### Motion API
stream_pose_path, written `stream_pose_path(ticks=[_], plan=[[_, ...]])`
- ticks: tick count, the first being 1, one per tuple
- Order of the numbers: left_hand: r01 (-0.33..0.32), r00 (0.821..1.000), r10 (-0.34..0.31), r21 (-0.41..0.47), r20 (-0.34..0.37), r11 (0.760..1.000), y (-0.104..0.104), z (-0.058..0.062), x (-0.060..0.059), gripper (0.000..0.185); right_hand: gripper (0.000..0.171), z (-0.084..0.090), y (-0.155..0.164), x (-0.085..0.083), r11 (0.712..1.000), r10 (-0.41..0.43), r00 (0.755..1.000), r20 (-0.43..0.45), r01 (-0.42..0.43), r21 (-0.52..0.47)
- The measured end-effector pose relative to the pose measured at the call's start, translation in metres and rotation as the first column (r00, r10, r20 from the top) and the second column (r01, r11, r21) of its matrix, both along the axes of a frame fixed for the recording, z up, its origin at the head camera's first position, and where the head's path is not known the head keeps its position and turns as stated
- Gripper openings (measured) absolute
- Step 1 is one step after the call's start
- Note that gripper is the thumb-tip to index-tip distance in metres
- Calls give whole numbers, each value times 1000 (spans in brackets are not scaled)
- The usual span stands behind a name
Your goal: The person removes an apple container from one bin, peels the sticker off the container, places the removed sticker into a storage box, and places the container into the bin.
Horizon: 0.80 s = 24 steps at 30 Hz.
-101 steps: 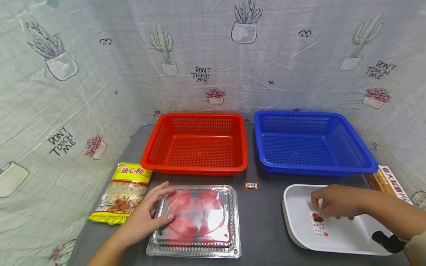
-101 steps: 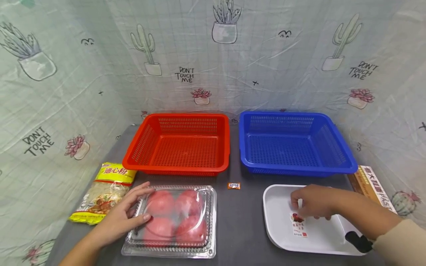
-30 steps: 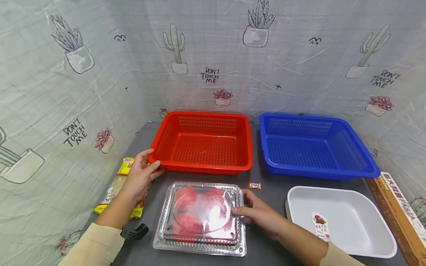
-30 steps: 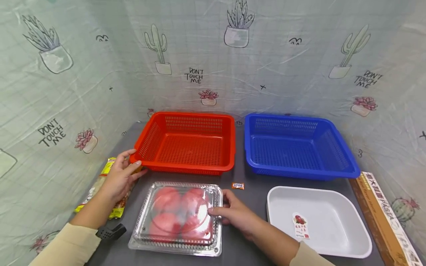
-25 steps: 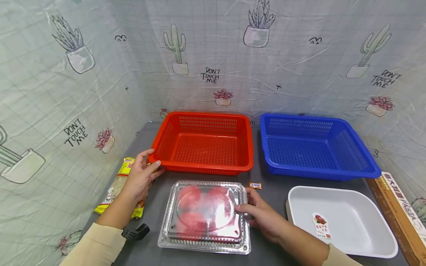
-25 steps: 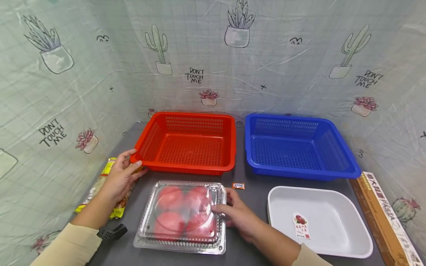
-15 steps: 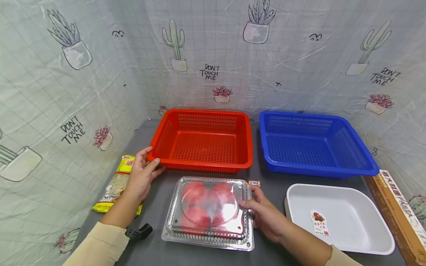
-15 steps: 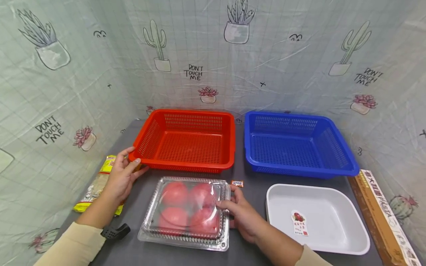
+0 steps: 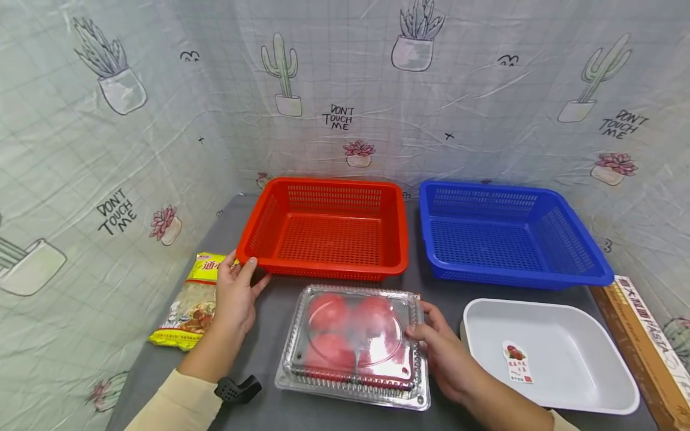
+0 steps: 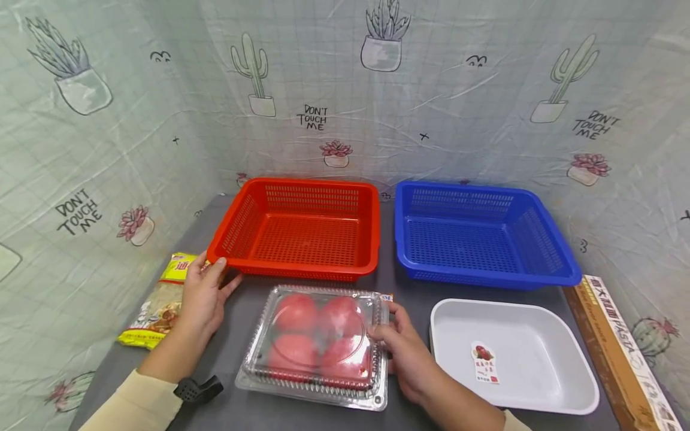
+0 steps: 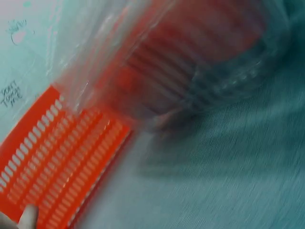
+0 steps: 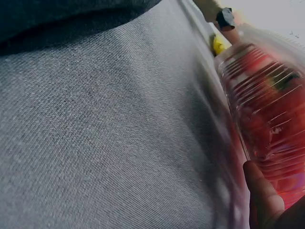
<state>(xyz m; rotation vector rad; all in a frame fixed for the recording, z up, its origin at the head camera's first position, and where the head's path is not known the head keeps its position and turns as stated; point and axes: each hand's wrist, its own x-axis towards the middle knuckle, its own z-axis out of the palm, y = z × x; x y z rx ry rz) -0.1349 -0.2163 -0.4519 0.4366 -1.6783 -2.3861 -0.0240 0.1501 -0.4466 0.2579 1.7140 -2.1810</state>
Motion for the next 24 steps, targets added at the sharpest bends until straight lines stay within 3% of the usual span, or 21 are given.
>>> stream_pose_path(ticks=[6, 13, 18, 24], plan=[[-96, 992, 84, -136, -90, 986, 15, -4, 13, 65, 52, 9, 9, 6, 1000, 6, 1000, -17, -6, -5], [-148, 980, 146, 1, -133, 989, 43, -6, 18, 51, 49, 13, 17, 11, 1000, -10, 999, -40, 10, -17], [-164, 974, 157, -27, -164, 986, 57, -6, 13, 40, 46, 14, 25, 12, 1000, -11, 998, -58, 10, -10], [-185, 970, 176, -34, -168, 982, 55, -9, 10, 39, 39, 19, 35, 12, 998, 54, 996, -68, -56, -27]])
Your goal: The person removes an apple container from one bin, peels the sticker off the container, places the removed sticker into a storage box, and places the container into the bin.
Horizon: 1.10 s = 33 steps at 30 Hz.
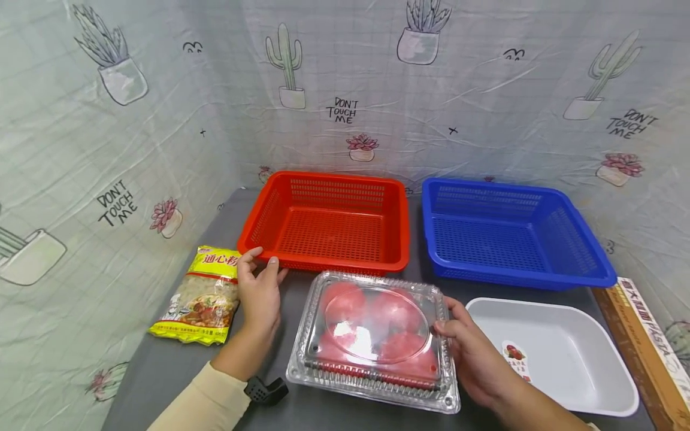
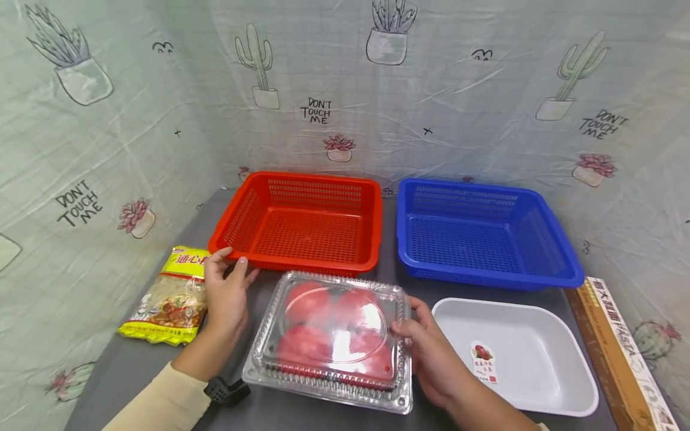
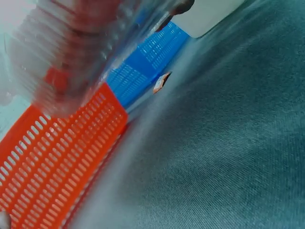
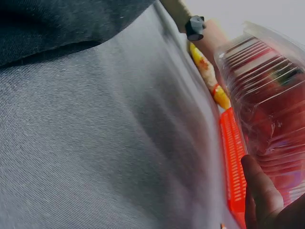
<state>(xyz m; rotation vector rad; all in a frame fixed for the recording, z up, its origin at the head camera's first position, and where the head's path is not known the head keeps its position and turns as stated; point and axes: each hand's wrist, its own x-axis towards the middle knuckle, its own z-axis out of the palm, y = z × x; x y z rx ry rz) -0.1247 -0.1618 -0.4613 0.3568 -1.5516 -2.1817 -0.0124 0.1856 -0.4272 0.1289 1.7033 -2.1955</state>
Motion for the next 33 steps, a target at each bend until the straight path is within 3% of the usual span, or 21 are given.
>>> stream_pose_path(ticks=[4, 11, 16, 26, 33], plan=[[-16, 1000, 16, 2, 10, 1000, -2, -2, 1, 37, 39, 11, 7, -4, 1000, 31, 1000, 3, -31, -8], [-59, 998, 59, -1, -22, 998, -1, -6, 0, 34, 39, 35, 19, -13, 993, 91, 993, -73, -96, -71], [-95, 995, 95, -3, -37, 995, 1, -8, -3, 34, 40, 50, 25, -21, 991, 88, 989, -115, -99, -90], [-117, 993, 118, 31, -19, 993, 9, -4, -7, 34, 42, 82, 31, -48, 987, 49, 987, -153, -71, -147], [-120, 992, 122, 60, -29, 991, 11, -5, -6, 34, 38, 110, 25, -79, 989, 32, 977, -212, -62, -133]])
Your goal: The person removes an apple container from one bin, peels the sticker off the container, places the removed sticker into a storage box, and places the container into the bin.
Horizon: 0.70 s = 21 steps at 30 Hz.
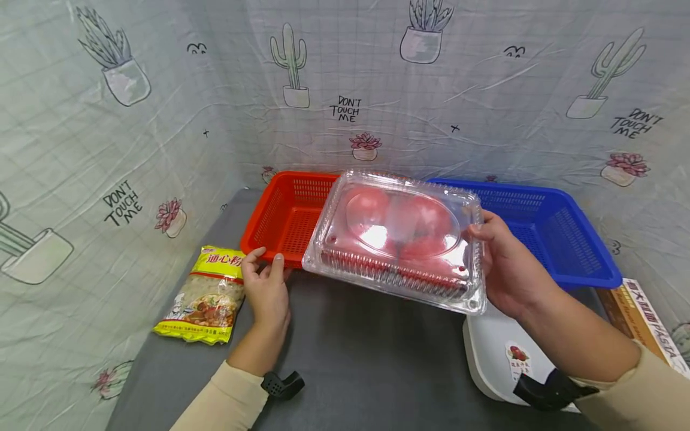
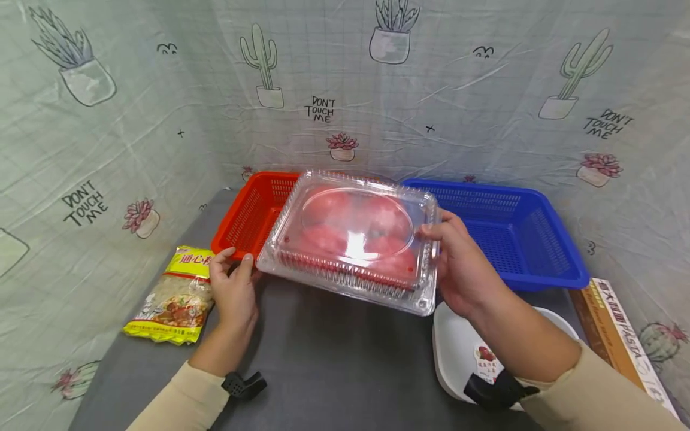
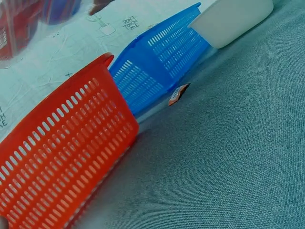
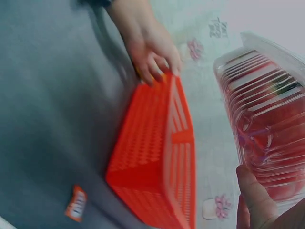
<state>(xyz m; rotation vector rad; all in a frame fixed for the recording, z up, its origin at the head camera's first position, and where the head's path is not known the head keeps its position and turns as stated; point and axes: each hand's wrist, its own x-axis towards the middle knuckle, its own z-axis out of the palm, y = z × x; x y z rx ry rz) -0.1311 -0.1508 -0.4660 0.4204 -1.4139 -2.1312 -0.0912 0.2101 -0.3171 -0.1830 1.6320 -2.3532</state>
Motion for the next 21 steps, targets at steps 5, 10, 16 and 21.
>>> stream_pose_path(ticks=[5, 10, 16, 21], plan=[[-2, 1000, 2, 3, -20, 1000, 0, -1, 0, 35, 37, 14, -11, -28, 999, -47, 999, 20, 47, -12], [-3, 1000, 2, -26, -18, 1000, -1, -4, -1, 35, 39, 18, -25, -53, 997, -78, 993, 93, 80, -18], [-17, 1000, 16, -88, -12, 996, -4, -9, -3, 37, 34, 12, -41, -79, 995, -95, 983, 158, 91, 34], [-39, 999, 39, -142, -6, 989, -10, -12, -4, 39, 35, 5, -56, -99, 994, -106, 975, 195, 97, 55]])
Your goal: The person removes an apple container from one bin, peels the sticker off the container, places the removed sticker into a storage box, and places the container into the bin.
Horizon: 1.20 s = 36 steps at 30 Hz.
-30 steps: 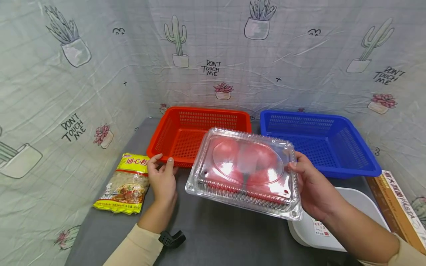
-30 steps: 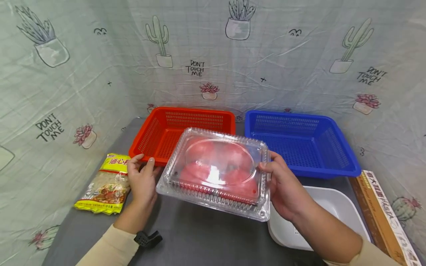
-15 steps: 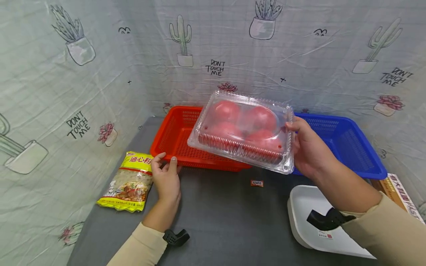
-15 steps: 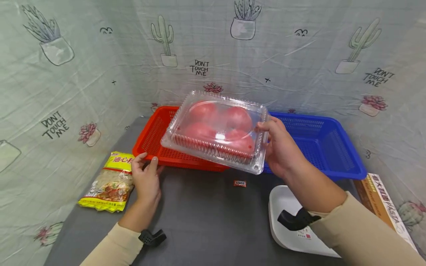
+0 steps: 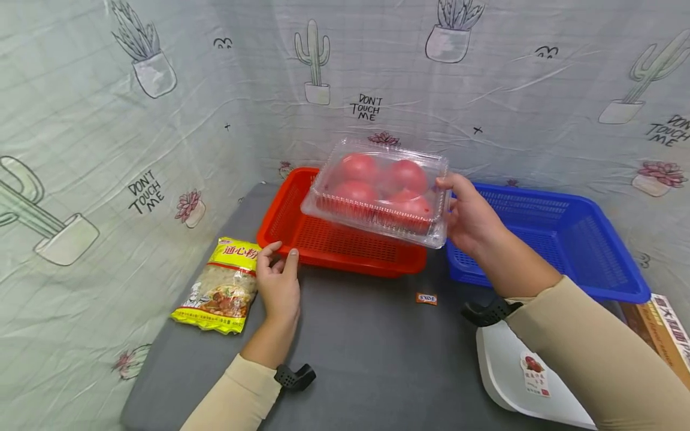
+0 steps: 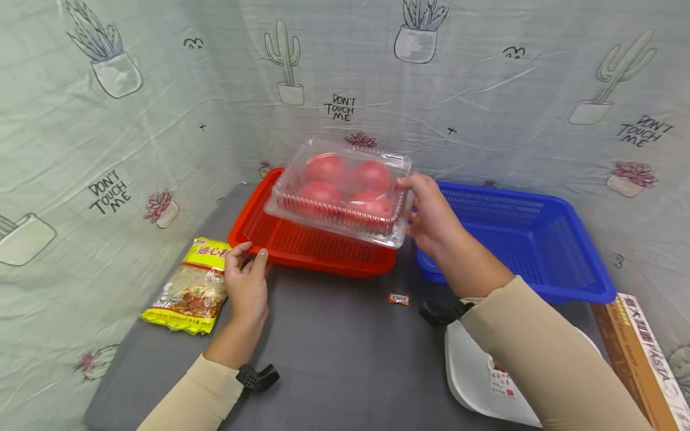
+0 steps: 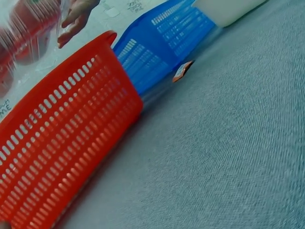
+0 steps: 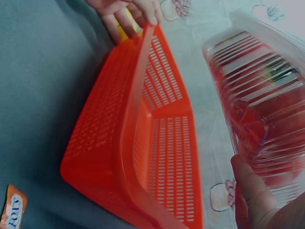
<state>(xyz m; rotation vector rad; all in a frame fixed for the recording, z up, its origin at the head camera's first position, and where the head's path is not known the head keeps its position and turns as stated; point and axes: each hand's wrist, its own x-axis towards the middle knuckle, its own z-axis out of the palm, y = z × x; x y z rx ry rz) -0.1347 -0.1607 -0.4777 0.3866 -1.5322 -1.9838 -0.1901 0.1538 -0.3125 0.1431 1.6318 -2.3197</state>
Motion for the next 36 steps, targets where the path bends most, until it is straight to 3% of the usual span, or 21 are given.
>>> stream_pose_path(ticks=[5, 11, 15, 25, 31, 36], plan=[[9, 999, -7, -32, 40, 999, -8, 3, 0, 37, 45, -10, -15, -21, 999, -2, 1000, 20, 1, 48], [32, 995, -29, -35, 99, 999, -15, 6, 0, 36, 27, -22, -30, -39, 999, 3, 998, 63, -5, 41], [33, 993, -28, -37, 114, 999, -15, 7, -2, 37, 30, -29, -38, -54, 998, 30, 995, 94, -35, 50], [21, 993, -16, -35, 118, 999, -19, 5, -3, 37, 48, -51, -56, -101, 991, 90, 971, 223, -110, 81], [54, 996, -50, -50, 80, 997, -23, 2, -5, 44, 53, -63, -58, -119, 986, 101, 956, 277, -134, 102], [43, 998, -41, -53, 44, 998, -27, 2, -3, 45, 64, -64, -67, -130, 977, 125, 946, 300, -169, 128]])
